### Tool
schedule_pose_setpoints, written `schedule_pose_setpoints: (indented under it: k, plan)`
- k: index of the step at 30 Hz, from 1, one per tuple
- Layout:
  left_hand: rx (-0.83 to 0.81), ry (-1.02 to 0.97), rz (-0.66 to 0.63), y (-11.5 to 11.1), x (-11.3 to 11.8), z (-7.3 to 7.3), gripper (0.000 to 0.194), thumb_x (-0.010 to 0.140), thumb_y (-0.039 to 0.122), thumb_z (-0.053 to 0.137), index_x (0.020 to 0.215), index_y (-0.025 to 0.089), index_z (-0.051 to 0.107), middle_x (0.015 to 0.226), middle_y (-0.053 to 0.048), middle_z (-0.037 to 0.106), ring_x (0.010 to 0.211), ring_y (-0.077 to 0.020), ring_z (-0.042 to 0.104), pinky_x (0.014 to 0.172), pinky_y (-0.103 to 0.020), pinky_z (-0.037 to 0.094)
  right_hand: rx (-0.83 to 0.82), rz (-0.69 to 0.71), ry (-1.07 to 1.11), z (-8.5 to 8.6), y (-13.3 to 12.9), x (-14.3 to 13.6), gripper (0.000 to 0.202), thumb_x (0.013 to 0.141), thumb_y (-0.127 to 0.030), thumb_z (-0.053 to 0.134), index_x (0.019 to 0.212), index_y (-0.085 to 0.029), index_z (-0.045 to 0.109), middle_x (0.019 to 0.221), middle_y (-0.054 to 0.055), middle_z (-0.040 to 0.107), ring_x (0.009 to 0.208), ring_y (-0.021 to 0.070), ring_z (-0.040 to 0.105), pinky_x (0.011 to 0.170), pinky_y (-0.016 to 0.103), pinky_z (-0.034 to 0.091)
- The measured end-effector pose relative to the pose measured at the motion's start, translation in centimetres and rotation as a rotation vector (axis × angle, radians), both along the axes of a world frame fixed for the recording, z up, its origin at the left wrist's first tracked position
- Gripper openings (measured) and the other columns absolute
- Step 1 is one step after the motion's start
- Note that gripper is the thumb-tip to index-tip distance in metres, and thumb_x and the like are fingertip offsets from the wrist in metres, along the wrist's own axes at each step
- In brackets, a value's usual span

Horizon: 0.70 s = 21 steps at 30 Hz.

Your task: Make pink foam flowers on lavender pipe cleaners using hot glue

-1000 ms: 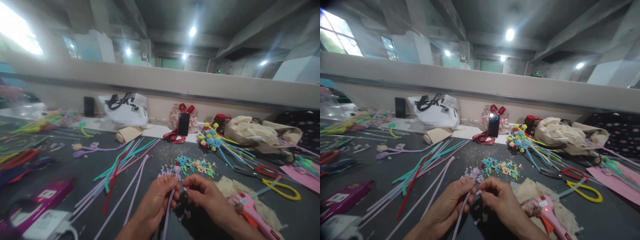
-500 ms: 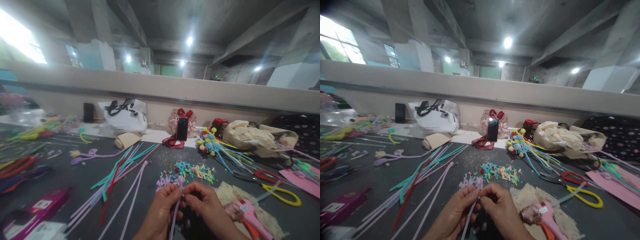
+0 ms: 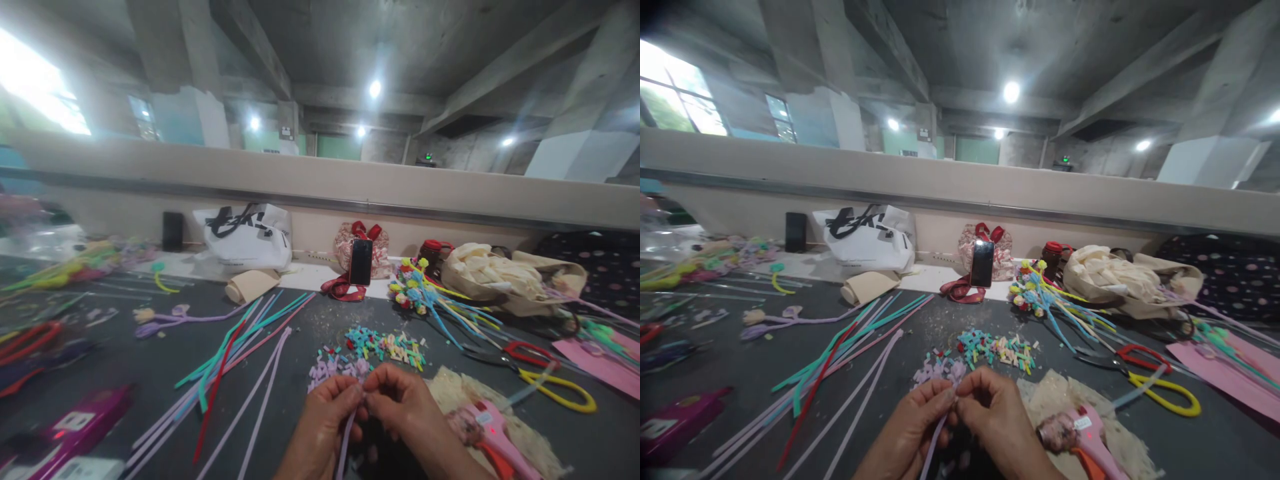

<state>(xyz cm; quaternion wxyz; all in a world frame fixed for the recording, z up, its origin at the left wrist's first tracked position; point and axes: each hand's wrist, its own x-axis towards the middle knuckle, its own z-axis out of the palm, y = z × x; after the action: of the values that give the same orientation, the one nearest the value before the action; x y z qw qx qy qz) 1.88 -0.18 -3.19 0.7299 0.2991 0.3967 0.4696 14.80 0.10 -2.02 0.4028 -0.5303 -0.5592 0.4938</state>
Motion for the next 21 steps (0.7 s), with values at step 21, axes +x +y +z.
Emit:
schedule_pose_setpoints:
  k: [21]
  plan:
    - [-0.035,-0.082,-0.090,0.1,0.8,-1.8,0.036,0.058,0.048,0.064,0.058,0.015,0.050,0.043,0.007,0.044,0.033,-0.0026,0.034,0.037,-0.016,0.029,-0.005,0.080,0.152,0.6,-0.3,0.3,0.024,0.067,-0.036,0.061,0.064,-0.013,0.056,0.050,-0.005,0.051,0.038,0.0035,0.037,0.037,0.015,0.025]
